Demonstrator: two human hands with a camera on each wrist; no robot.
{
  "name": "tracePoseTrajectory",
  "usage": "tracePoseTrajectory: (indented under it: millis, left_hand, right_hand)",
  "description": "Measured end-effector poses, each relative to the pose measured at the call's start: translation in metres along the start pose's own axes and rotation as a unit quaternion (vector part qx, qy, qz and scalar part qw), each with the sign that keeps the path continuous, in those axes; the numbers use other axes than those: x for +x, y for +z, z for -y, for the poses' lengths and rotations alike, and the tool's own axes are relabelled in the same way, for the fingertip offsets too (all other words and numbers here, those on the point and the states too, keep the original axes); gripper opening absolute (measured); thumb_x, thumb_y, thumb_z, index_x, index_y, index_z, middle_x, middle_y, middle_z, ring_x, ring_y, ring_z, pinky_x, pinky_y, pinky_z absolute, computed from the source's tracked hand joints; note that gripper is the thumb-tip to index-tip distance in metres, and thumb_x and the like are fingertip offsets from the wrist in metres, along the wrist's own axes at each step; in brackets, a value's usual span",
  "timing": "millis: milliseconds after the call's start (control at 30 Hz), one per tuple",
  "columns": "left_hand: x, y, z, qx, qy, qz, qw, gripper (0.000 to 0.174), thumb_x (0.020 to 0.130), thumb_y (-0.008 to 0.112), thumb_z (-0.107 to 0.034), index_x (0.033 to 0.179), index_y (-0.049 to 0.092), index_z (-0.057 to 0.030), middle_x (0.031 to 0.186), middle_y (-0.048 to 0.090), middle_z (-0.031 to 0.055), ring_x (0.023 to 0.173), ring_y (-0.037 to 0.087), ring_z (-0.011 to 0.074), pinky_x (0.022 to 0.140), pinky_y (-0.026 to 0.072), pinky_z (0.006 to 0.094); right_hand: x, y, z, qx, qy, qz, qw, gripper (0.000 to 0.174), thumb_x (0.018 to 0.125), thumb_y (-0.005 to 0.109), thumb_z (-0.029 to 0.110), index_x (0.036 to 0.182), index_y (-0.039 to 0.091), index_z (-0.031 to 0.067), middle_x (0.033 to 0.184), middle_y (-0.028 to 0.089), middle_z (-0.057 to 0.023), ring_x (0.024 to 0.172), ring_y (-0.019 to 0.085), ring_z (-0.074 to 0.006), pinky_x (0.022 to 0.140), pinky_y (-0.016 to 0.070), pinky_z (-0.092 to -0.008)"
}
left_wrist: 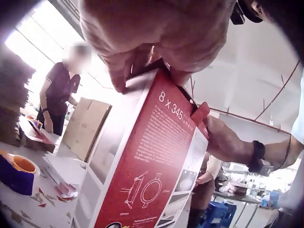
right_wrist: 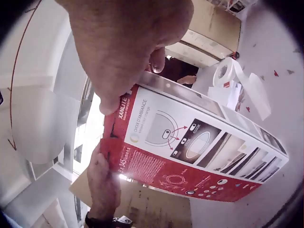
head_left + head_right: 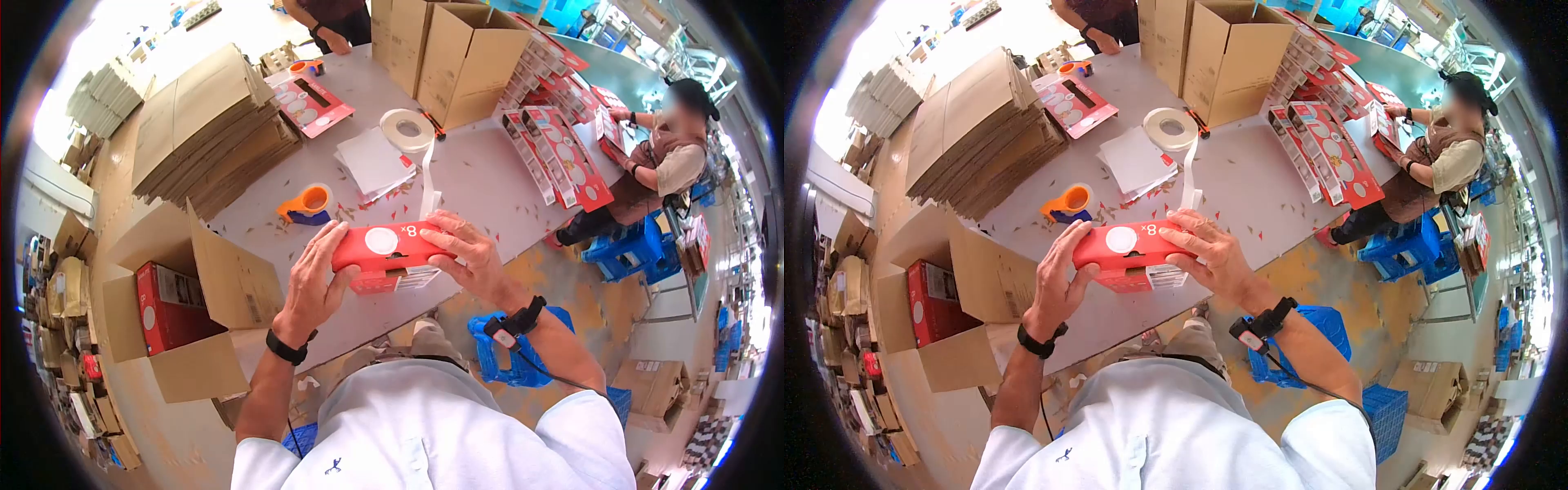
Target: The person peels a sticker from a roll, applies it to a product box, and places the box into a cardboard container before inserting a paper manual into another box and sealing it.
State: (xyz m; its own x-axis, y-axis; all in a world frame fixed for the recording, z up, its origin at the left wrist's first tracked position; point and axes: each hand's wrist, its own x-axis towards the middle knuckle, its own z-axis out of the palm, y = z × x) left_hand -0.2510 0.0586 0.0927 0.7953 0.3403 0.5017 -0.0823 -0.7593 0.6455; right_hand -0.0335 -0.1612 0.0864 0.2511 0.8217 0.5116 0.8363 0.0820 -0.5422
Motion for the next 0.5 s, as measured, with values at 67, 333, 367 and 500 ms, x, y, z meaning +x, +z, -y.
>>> tracePoseTrajectory:
  millis: [67, 333, 367, 500]
  left_hand:
    - [-0.001, 0.005, 0.0, -0.011, -0.015, -0.025, 1.0, 0.049, 0.091, 0.077, -0.013, 0.137, 0.064, -0.0032, 0.137, 0.066, 0.0214, 0.136, 0.058, 0.0381, 0.111, 0.0482, 0.0458]
    - [-0.011, 0.018, 0.021, 0.003, 0.043, -0.054, 0.998, 0.041, 0.088, 0.08, -0.012, 0.127, 0.072, -0.0034, 0.14, 0.065, 0.0202, 0.138, 0.057, 0.0384, 0.113, 0.048, 0.0462]
    - [-0.012, 0.018, 0.022, 0.006, 0.047, -0.05, 0.998, 0.043, 0.087, 0.08, -0.011, 0.128, 0.071, -0.0038, 0.141, 0.064, 0.0201, 0.139, 0.056, 0.0389, 0.113, 0.0476, 0.0467]
    - [-0.01, 0.014, 0.023, -0.005, 0.067, -0.024, 0.997, 0.051, 0.082, 0.083, -0.011, 0.131, 0.07, -0.0052, 0.147, 0.06, 0.0198, 0.141, 0.053, 0.04, 0.115, 0.0472, 0.048]
  right_hand:
    - [0.002, 0.0, -0.002, 0.027, 0.005, -0.006, 1.0, 0.043, 0.091, 0.079, 0.022, 0.131, 0.071, 0.0118, 0.14, 0.064, -0.0168, 0.133, 0.059, -0.0375, 0.111, 0.0507, -0.0466]
    - [0.001, 0.002, -0.014, 0.052, -0.024, 0.002, 0.998, 0.043, 0.092, 0.078, 0.019, 0.133, 0.069, 0.0096, 0.142, 0.061, -0.0182, 0.133, 0.059, -0.039, 0.11, 0.0505, -0.0486]
    - [0.0, 0.001, -0.014, 0.063, -0.027, 0.019, 0.997, 0.047, 0.091, 0.079, 0.018, 0.135, 0.067, 0.01, 0.144, 0.059, -0.0185, 0.134, 0.057, -0.0397, 0.111, 0.0498, -0.0491]
    - [0.006, -0.011, -0.015, 0.078, -0.054, 0.074, 0.993, 0.06, 0.086, 0.082, 0.016, 0.142, 0.061, 0.0111, 0.151, 0.053, -0.019, 0.141, 0.05, -0.042, 0.116, 0.0458, -0.0512]
